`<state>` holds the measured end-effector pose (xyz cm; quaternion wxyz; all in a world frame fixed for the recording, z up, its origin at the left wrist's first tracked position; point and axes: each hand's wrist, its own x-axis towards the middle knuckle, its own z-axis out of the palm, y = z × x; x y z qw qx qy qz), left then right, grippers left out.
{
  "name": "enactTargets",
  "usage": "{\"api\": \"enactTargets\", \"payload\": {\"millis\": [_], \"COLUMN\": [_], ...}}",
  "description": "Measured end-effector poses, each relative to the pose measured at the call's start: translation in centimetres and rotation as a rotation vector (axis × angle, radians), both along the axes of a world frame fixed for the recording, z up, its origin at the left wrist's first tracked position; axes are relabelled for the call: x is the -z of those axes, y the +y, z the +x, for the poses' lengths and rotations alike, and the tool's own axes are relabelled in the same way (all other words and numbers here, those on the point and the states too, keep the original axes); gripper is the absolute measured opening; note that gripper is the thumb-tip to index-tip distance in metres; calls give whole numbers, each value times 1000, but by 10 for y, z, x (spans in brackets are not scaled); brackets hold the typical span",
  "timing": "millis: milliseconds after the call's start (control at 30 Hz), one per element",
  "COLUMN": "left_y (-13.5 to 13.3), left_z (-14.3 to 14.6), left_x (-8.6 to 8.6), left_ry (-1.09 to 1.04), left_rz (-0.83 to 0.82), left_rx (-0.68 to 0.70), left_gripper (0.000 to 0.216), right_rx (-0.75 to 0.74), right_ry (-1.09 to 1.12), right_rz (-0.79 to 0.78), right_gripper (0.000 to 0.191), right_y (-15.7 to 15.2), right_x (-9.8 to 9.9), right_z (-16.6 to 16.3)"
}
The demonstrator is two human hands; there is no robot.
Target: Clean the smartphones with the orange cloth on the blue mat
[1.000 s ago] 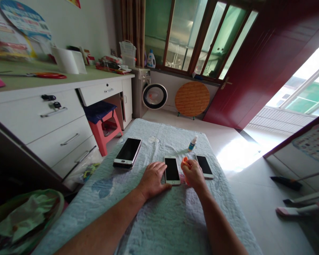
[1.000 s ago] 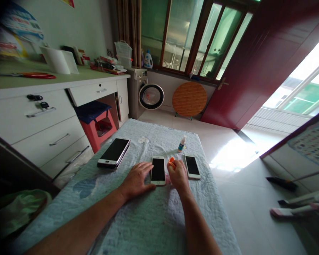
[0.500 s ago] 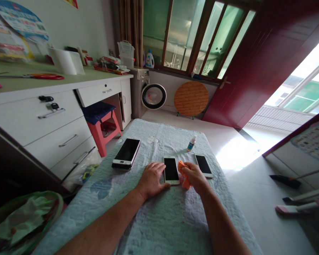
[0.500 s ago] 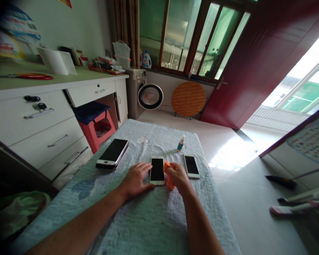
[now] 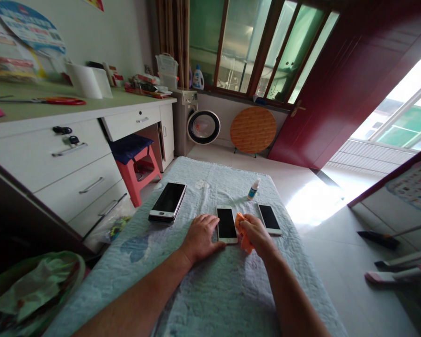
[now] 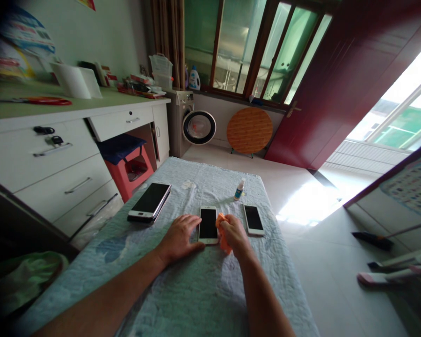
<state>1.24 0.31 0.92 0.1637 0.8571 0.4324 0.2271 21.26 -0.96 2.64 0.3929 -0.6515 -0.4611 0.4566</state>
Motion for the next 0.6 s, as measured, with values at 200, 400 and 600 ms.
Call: {"api": "enactTargets", "payload": {"millis": [200,400,600], "left_y": [-1,-2,-6], "left_z": [0,2,4], "left_x": [1,0,-7], "left_ry": [-4,-35,-116], "left_rz": [18,56,40], "left_rx": [-3,-17,-47], "left_gripper": [75,74,52], "right_rx": [100,134,-61], "right_ry": [423,565,616], "right_rz": [-45,29,90], "right_gripper": [19,21,32], "right_y": [-1,1,-4], "right_x": [-3,-2,-8], "right_z": [-3,-2,-10]}}
